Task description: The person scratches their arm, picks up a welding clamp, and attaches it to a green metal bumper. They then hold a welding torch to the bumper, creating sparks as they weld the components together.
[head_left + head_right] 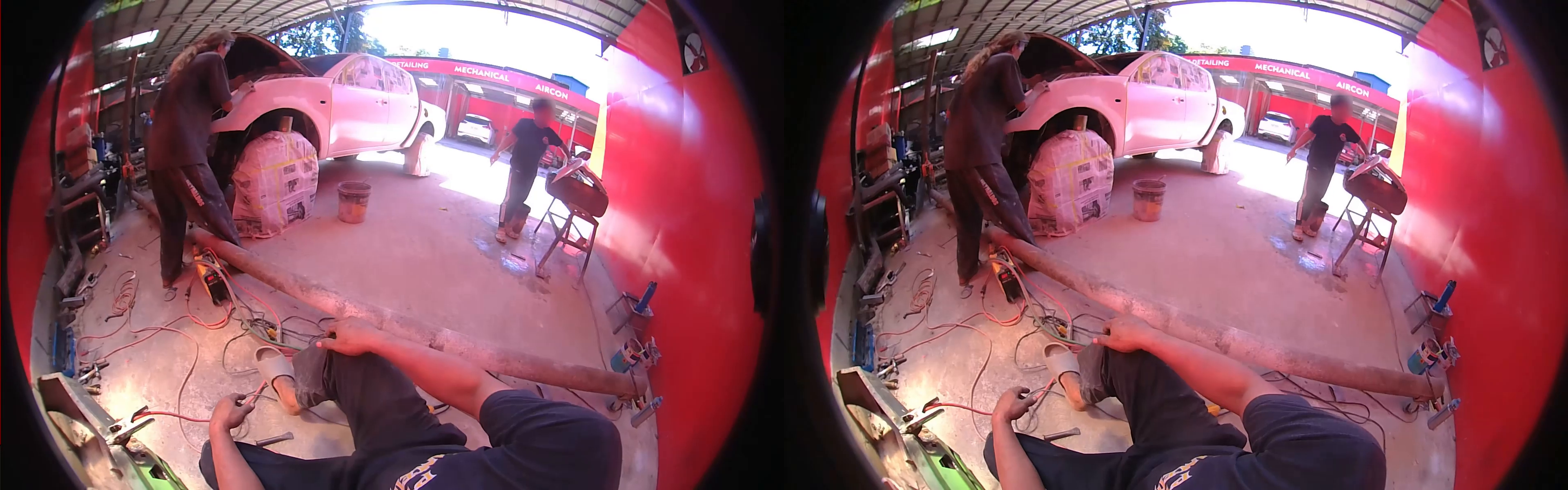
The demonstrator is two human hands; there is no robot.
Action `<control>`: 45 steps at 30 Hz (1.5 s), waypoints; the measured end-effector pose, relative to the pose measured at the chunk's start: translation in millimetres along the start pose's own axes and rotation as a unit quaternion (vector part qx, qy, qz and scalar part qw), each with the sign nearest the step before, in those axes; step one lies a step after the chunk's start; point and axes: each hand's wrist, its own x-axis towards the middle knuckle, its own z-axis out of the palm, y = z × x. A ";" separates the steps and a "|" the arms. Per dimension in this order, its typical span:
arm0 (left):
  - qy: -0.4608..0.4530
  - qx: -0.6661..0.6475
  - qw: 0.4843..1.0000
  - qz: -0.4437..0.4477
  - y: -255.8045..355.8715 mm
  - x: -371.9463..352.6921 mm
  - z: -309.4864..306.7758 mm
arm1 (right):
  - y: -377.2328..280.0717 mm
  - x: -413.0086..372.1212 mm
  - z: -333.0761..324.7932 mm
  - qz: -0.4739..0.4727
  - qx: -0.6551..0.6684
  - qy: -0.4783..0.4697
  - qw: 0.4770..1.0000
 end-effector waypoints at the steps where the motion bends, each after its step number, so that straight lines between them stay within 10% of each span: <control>1: 0.001 -0.015 1.000 0.000 -2.3 1.0 3.6 | 0.4 -2.1 -1.1 0.004 0.011 -0.004 1.000; 45: 0.003 0.037 0.999 0.014 0.3 -9.4 1.2 | 5.7 -15.1 0.0 0.026 0.070 0.027 0.997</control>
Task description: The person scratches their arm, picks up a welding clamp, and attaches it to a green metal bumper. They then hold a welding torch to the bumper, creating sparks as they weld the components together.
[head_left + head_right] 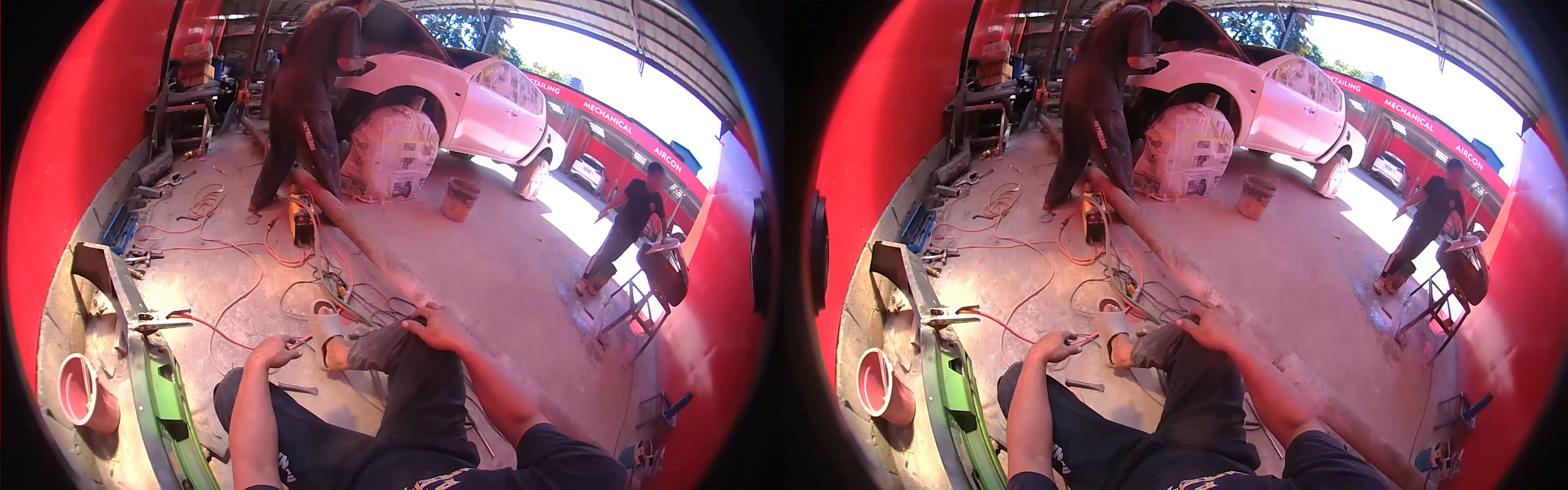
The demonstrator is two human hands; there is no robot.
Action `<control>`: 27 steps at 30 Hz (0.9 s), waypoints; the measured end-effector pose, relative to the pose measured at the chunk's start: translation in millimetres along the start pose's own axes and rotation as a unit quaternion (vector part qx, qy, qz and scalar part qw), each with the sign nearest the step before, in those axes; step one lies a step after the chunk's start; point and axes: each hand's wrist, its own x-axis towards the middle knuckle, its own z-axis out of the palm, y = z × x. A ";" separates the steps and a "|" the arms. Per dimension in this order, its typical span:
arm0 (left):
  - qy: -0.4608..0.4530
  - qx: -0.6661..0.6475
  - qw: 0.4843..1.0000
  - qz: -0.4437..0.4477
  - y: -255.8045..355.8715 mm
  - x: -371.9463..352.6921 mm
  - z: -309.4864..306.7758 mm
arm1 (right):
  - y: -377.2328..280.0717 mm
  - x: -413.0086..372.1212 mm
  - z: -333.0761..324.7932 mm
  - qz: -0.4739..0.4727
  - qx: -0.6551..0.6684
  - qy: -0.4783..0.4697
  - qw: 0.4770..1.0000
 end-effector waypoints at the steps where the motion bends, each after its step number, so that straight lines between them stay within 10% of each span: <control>1: -0.003 0.007 1.000 -0.003 -0.9 -0.4 0.4 | -2.9 -2.3 -1.5 -0.001 -0.001 -0.001 1.000; 27: -0.042 0.017 0.999 -0.020 55.8 -24.7 -13.9 | -51.5 61.7 38.1 -0.111 -0.113 -0.166 0.973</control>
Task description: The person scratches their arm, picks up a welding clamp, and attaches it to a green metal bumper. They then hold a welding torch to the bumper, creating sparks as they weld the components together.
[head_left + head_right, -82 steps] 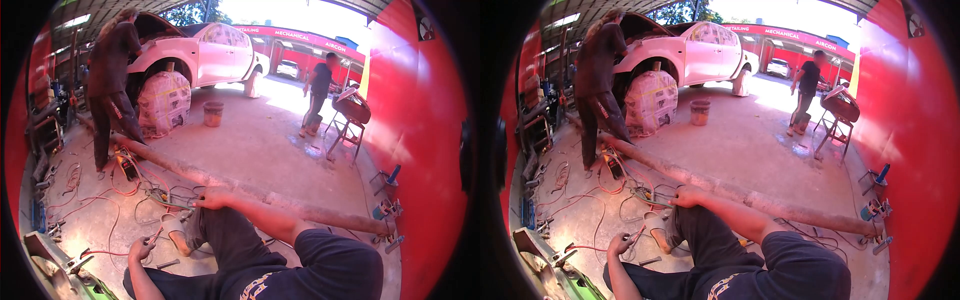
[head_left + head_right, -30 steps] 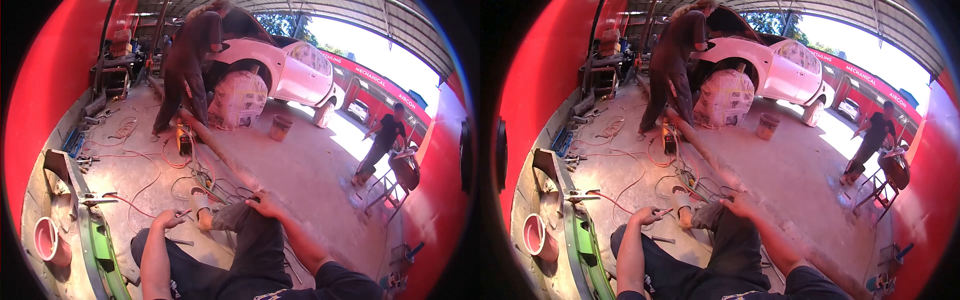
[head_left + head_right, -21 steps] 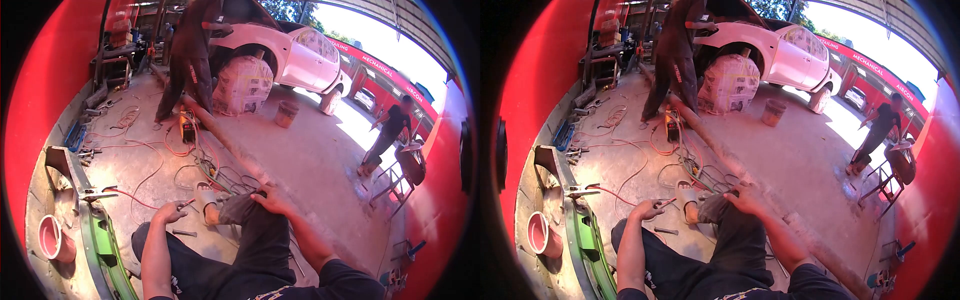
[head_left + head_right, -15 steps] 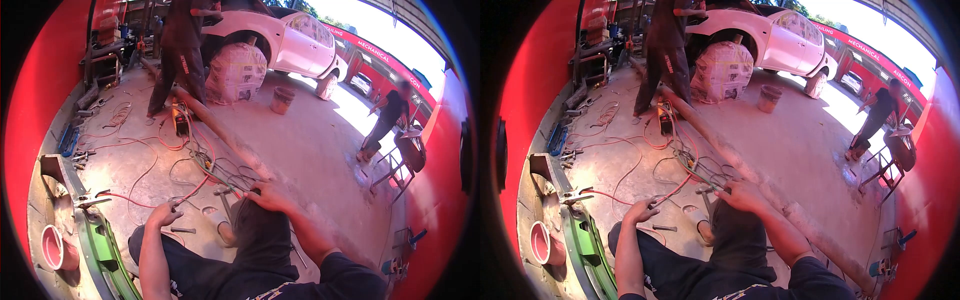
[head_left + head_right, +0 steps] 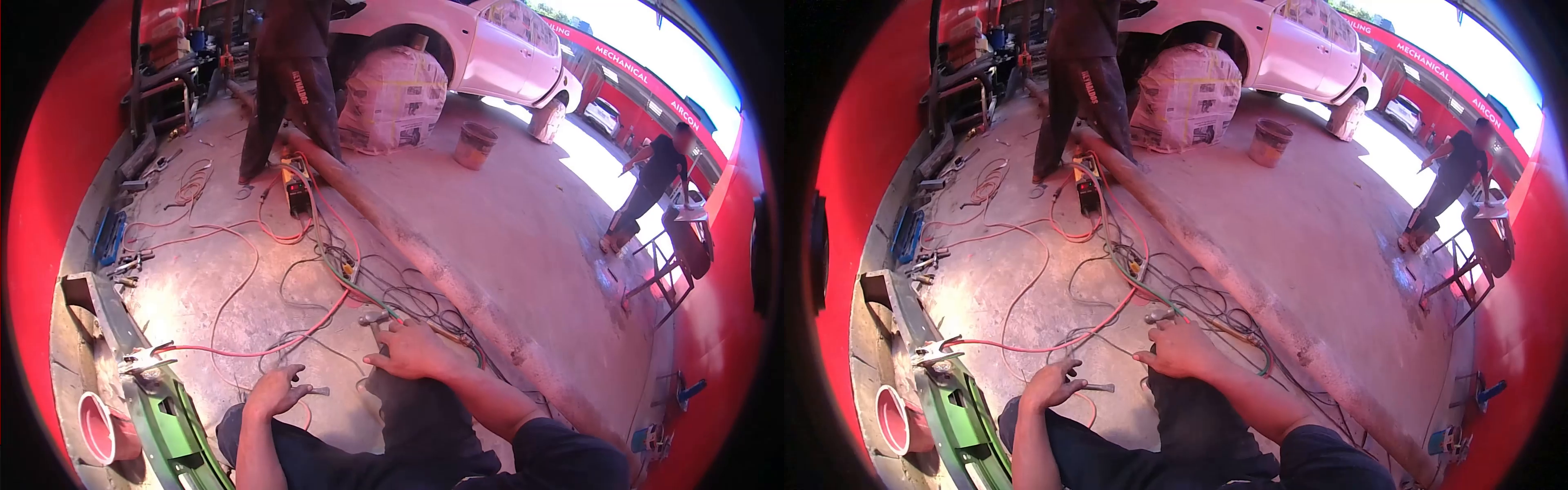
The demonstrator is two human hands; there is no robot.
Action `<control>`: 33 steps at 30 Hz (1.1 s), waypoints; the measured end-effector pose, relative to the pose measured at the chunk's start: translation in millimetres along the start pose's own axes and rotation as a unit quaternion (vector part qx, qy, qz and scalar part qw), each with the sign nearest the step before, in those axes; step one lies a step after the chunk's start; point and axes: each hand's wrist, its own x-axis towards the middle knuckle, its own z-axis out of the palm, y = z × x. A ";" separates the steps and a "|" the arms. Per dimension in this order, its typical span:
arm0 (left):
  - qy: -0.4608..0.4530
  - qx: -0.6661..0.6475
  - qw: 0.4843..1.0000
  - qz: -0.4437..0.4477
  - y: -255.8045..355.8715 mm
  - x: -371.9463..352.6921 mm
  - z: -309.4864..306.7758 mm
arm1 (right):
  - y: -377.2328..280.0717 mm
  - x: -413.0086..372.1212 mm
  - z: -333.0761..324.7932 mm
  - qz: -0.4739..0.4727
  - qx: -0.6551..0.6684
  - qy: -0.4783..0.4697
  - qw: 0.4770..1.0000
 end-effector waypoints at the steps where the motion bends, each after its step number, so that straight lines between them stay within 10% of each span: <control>1: 0.001 -0.007 1.000 0.004 3.2 -0.8 -2.6 | 2.1 0.5 -1.4 -0.007 -0.003 0.001 1.000; 13: -0.011 0.016 0.997 0.075 -32.7 50.1 10.1 | -66.7 94.0 34.1 -0.409 0.247 -0.172 0.862; 16: -0.015 0.059 0.996 0.061 -38.7 51.8 12.7 | -61.7 79.8 44.8 -0.370 0.043 -0.163 0.914; 33: -0.078 -0.018 0.997 0.005 -5.4 73.0 -1.5 | -41.0 69.2 43.2 -0.349 0.095 -0.211 0.908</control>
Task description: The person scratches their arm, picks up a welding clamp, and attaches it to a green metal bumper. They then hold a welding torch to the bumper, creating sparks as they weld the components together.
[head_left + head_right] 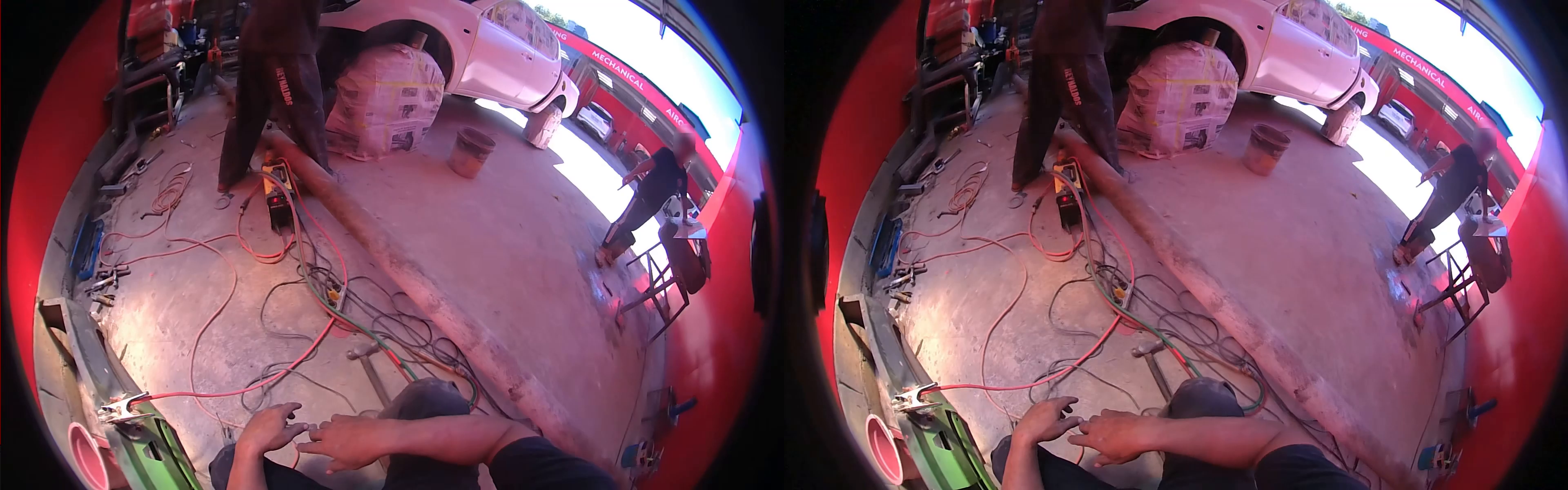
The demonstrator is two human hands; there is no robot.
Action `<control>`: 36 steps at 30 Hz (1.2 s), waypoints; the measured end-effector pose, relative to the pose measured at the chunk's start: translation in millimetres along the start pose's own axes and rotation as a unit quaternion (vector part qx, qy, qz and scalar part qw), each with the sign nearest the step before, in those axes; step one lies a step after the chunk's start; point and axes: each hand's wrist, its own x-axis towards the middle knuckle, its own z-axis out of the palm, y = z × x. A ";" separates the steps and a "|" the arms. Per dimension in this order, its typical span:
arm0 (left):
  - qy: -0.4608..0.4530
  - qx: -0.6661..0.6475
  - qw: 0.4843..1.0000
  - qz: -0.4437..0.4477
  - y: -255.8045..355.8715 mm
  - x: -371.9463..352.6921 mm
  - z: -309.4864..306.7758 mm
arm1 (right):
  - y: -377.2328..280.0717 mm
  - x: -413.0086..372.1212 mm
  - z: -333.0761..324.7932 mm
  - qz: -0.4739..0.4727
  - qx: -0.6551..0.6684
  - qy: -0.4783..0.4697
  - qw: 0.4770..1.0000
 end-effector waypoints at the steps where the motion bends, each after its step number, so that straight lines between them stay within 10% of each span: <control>1: 0.000 0.005 1.000 0.001 0.0 0.1 1.3 | 0.1 -1.3 0.8 -0.003 0.004 0.006 1.000; 36: 0.003 -0.002 1.000 -0.030 -8.6 -2.9 2.1 | -1.0 -1.7 -1.1 -0.004 -0.005 -0.010 1.000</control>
